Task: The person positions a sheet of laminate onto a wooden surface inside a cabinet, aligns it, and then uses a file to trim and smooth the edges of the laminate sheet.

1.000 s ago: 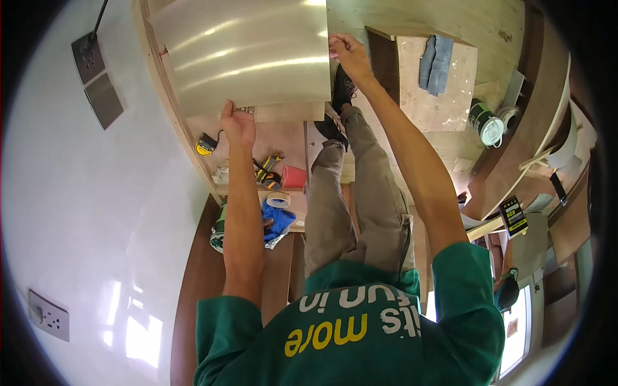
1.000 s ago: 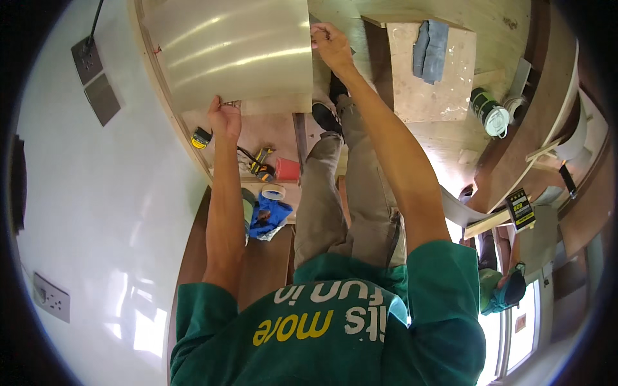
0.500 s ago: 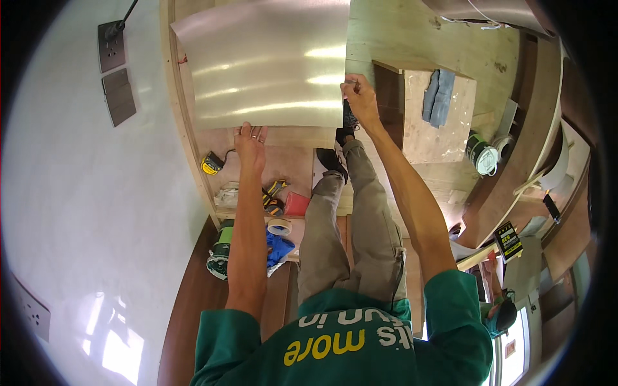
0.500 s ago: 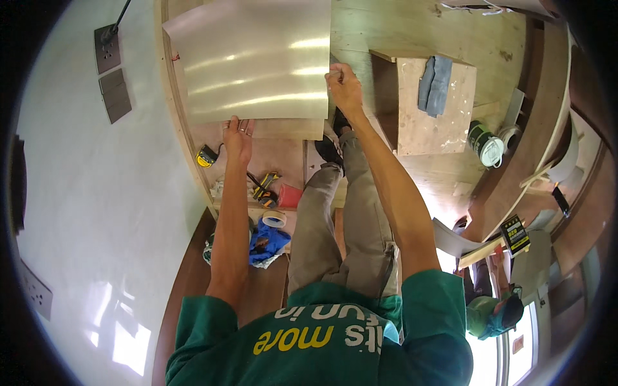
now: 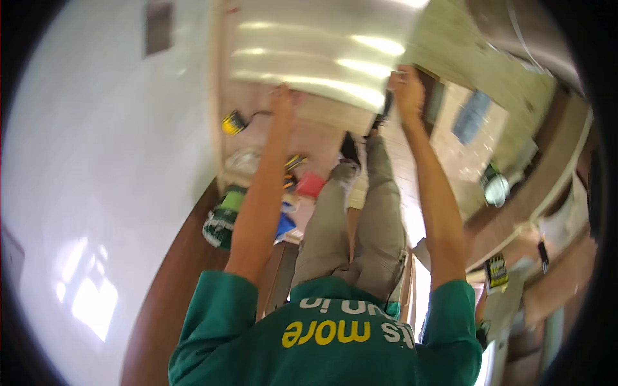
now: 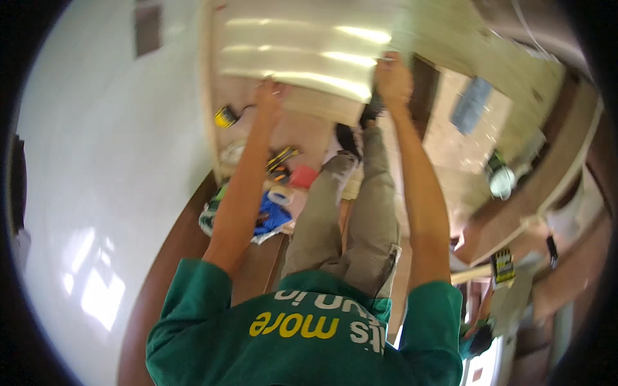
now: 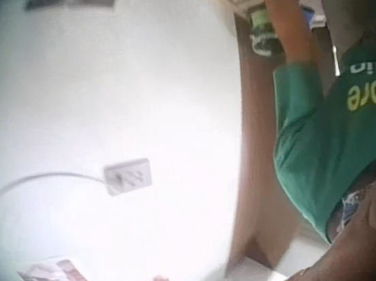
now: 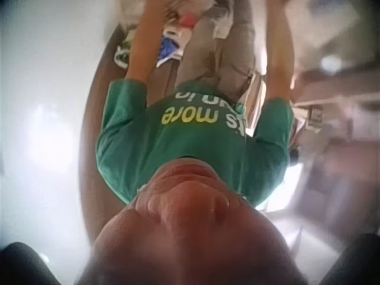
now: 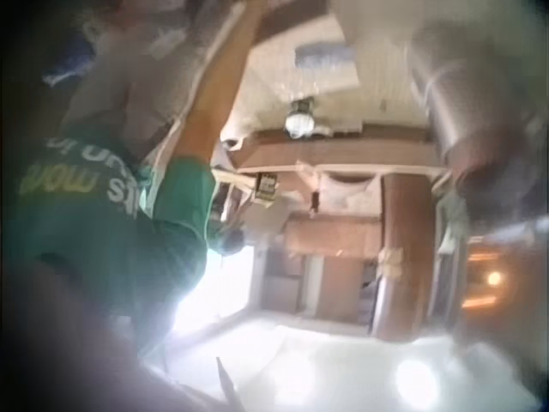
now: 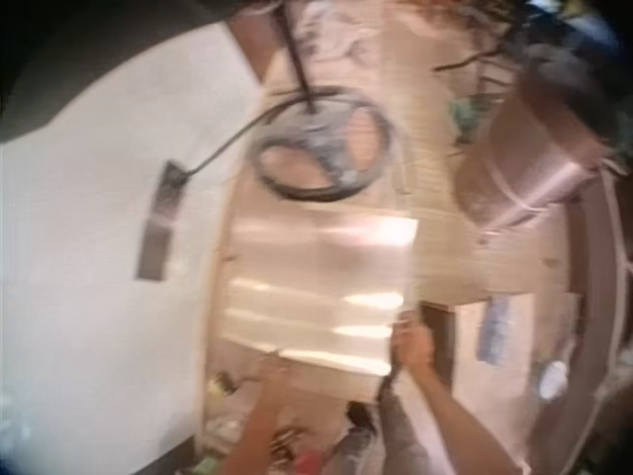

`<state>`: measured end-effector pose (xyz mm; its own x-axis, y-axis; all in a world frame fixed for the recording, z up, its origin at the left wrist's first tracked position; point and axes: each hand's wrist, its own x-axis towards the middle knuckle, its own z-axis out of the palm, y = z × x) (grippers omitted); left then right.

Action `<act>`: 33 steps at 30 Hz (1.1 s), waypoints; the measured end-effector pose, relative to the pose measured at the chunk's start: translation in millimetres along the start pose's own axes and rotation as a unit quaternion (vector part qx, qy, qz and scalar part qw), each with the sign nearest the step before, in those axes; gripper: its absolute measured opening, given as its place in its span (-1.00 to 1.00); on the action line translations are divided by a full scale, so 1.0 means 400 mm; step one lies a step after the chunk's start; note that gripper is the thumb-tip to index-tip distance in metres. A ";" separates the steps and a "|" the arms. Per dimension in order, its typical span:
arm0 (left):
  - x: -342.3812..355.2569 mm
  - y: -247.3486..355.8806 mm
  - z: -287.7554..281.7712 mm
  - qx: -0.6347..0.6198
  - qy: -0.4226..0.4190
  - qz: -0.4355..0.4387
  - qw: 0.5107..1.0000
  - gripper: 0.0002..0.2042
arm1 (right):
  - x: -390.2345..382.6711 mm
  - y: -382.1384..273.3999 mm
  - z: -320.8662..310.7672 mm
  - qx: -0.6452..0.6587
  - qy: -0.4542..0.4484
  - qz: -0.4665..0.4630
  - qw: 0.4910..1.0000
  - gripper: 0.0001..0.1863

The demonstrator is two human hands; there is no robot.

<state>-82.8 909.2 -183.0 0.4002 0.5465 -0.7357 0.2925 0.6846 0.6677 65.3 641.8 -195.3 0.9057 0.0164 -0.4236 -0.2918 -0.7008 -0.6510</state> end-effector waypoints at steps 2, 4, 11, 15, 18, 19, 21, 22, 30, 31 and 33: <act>-0.022 0.028 0.034 0.040 0.007 -0.014 0.999 -0.68 | 0.006 0.015 -0.007 -0.025 0.002 -0.019 1.000 -0.64; -0.041 0.045 0.033 0.030 -0.012 0.013 0.999 -0.64 | -0.005 -0.018 -0.023 -0.029 0.003 -0.042 0.999 -0.63; -0.260 -0.030 -0.047 0.217 0.013 0.013 0.976 -0.68 | -0.050 0.067 -0.074 0.063 -0.043 -0.059 0.995 -0.60; -0.437 -0.218 -0.169 0.219 -0.021 -0.059 0.974 -0.74 | -0.112 0.195 -0.069 0.119 -0.104 -0.047 0.986 -0.67; -0.549 -0.318 -0.211 0.188 -0.047 -0.110 0.975 -0.75 | -0.175 0.229 -0.067 0.117 -0.120 0.017 0.986 -0.71; -0.573 -0.340 -0.218 0.202 -0.052 -0.112 0.972 -0.75 | -0.195 0.239 -0.062 0.139 -0.137 0.044 0.980 -0.71; -0.587 -0.373 -0.231 0.216 -0.075 -0.113 0.967 -0.77 | -0.229 0.253 -0.043 0.184 -0.160 0.096 0.965 -0.73; -0.588 -0.383 -0.232 0.223 -0.087 -0.112 0.965 -0.78 | -0.244 0.258 -0.030 0.177 -0.171 0.091 0.965 -0.74; -0.593 -0.318 -0.338 0.122 0.045 -0.083 0.988 -0.84 | -0.450 0.267 0.086 0.121 -0.255 0.067 0.957 -0.92; -0.600 -0.333 -0.379 0.160 0.069 -0.063 0.983 -0.86 | -0.489 0.248 0.101 0.060 -0.251 -0.029 0.966 -0.91; -0.617 -0.381 -0.491 0.192 0.073 -0.044 0.978 -0.87 | -0.580 0.217 0.144 -0.032 -0.261 -0.115 0.958 -0.89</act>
<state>-396.6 764.7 -125.7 0.2397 0.5755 -0.7819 0.6353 0.5159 0.5746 -187.8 618.3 -189.8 0.6610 0.5182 -0.5428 -0.0693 -0.6781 -0.7317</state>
